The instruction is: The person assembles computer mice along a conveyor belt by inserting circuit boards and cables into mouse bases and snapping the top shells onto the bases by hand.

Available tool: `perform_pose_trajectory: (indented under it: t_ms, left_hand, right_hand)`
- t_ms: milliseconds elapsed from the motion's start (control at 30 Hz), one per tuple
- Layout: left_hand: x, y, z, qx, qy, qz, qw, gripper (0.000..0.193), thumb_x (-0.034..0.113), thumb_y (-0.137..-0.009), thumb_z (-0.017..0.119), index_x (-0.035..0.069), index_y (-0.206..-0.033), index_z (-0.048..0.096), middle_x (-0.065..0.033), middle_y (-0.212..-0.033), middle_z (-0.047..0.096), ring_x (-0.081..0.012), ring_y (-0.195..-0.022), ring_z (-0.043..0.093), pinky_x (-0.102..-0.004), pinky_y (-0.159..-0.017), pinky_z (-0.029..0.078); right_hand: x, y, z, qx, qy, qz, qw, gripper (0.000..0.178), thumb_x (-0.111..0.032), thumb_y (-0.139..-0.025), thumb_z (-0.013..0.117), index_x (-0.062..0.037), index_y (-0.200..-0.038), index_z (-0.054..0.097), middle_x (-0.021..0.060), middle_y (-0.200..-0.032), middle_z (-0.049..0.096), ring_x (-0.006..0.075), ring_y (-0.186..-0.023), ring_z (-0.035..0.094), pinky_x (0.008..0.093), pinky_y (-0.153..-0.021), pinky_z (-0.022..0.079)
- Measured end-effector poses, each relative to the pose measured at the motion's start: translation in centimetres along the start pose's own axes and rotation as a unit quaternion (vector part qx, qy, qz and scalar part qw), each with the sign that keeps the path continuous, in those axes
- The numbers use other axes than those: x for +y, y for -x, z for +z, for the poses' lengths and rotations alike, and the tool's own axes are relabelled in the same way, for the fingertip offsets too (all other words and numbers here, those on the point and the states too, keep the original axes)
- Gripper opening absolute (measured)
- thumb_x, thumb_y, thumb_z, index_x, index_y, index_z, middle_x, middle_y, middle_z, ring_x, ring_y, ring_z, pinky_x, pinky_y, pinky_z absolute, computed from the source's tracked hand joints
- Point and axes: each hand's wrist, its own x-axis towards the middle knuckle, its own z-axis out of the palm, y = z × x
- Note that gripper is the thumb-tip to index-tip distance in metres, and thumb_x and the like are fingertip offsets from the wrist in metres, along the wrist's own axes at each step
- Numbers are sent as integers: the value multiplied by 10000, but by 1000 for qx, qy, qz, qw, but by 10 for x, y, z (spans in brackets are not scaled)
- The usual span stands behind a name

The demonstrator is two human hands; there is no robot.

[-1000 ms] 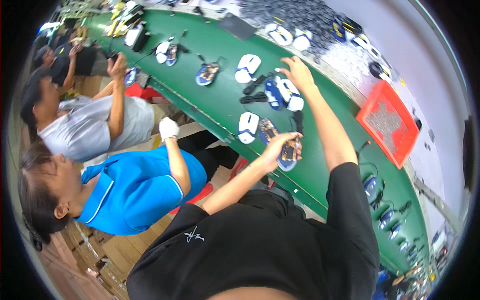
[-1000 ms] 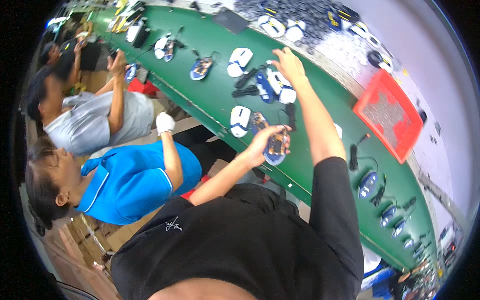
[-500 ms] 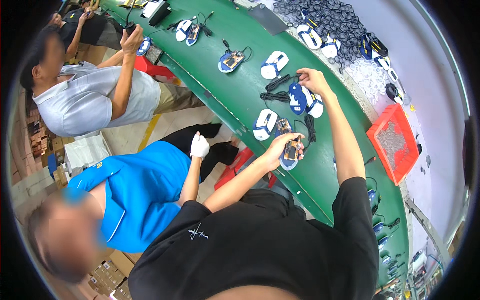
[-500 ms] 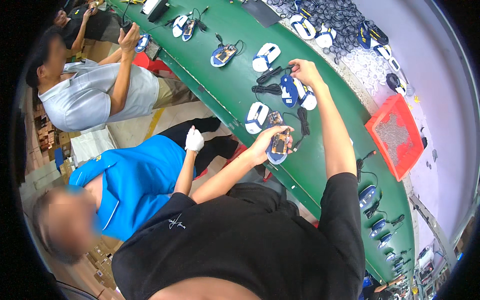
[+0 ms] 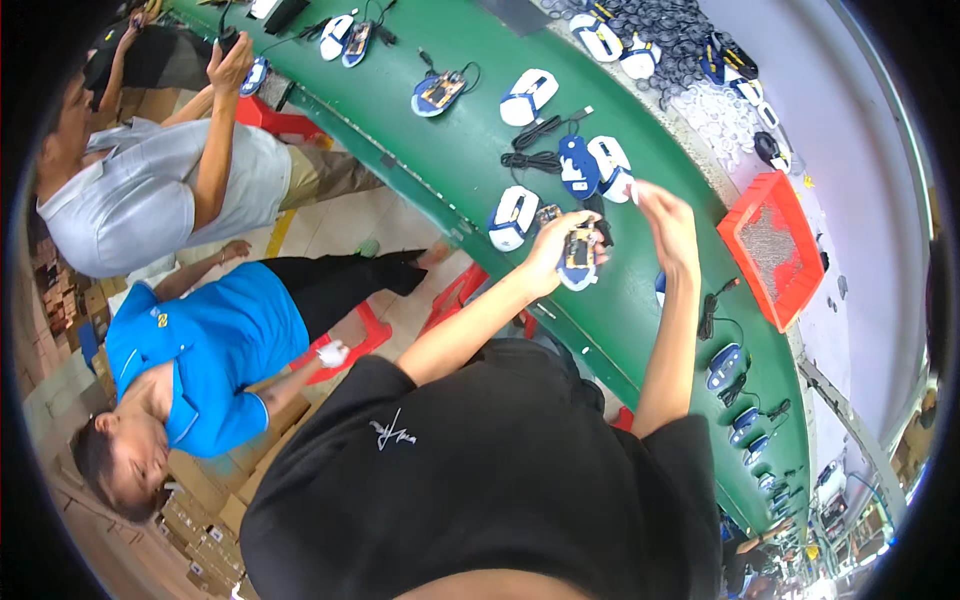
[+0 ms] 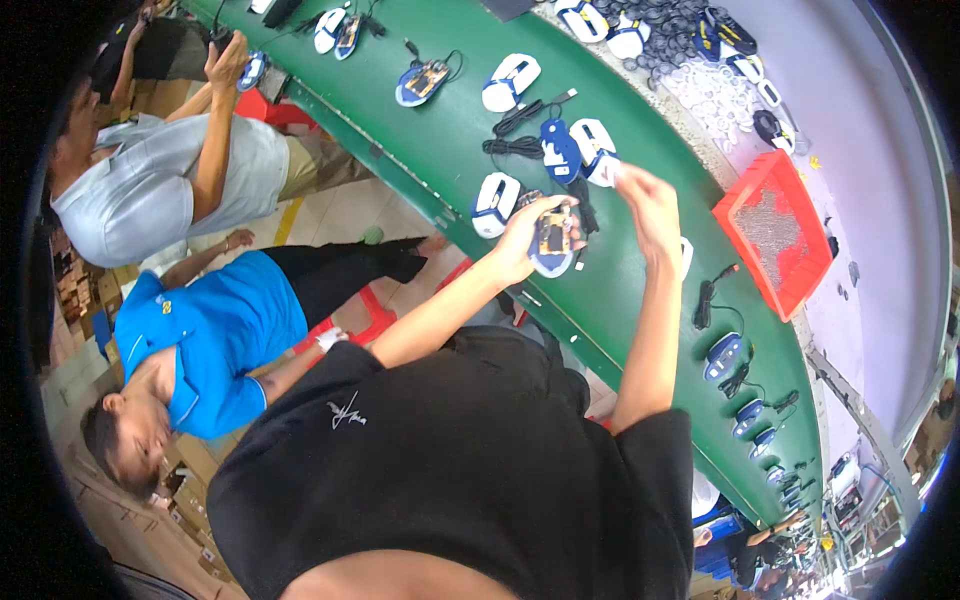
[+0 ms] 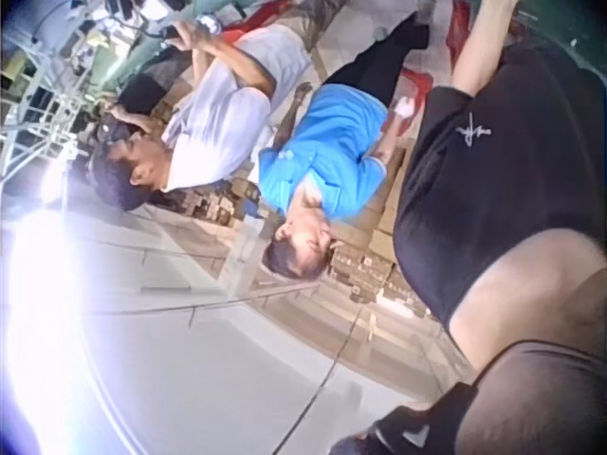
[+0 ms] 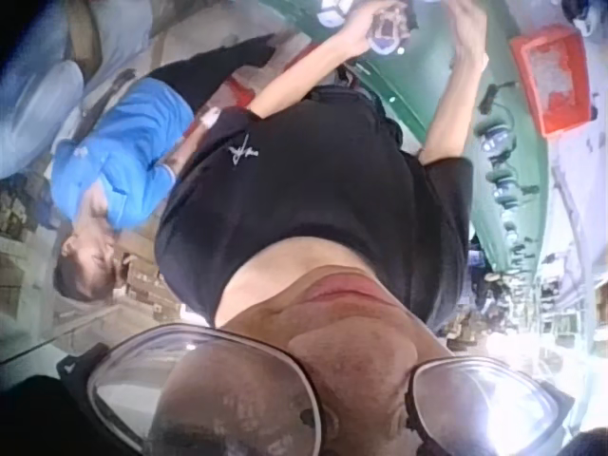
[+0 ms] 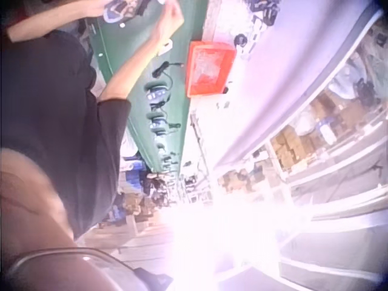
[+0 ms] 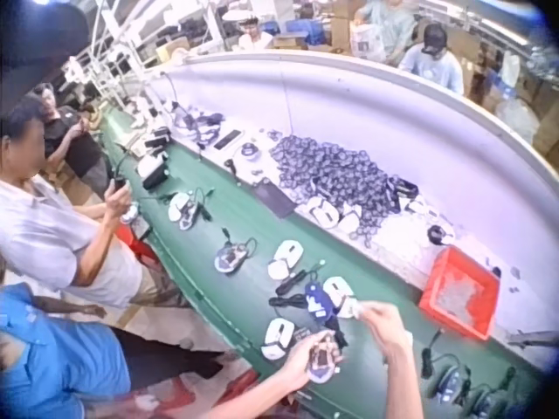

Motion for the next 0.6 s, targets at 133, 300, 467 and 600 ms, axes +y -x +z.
perform_pose_trajectory:
  t_ms: [133, 300, 467, 600]
  left_hand:
    - [-8, -6, 15, -12, -39, -25, 999, 357, 337, -969, 504, 19, -1112, 579, -89, -833, 626, -196, -726, 650, -370, -700, 582]
    - [-15, -1, 33, -54, -78, -15, 995, 470, 426, -995, 395, 0, -1097, 563, -96, -804, 628, -186, -702, 642, -350, -668, 568]
    - [-26, -1, 45, -28, -228, 28, 973, 424, 378, -1012, 396, 22, -1099, 609, -55, -866, 659, -113, -725, 638, -268, -641, 539]
    - [-30, 1, 53, -29, -245, 58, 967, 383, 354, -1012, 416, 33, -1073, 616, -26, -856, 645, -73, -699, 613, -225, -608, 512]
  right_hand:
    - [7, 95, 14, 160, -102, 49, 981, 221, 2, -853, 650, 73, -1062, 660, 139, -1052, 687, 178, -926, 668, 308, -861, 527]
    - [4, 133, 55, 320, 48, -117, 939, 156, 53, -825, 674, 69, -977, 705, 110, -890, 717, 165, -777, 694, 269, -748, 559]
    - [-5, 136, 69, 344, 28, -94, 934, 164, -49, -855, 699, 39, -993, 708, 88, -846, 716, 128, -771, 687, 249, -722, 549]
    - [-7, 133, 75, 361, 17, -97, 927, 198, -92, -821, 751, 40, -963, 712, 76, -829, 714, 106, -767, 673, 248, -720, 546]
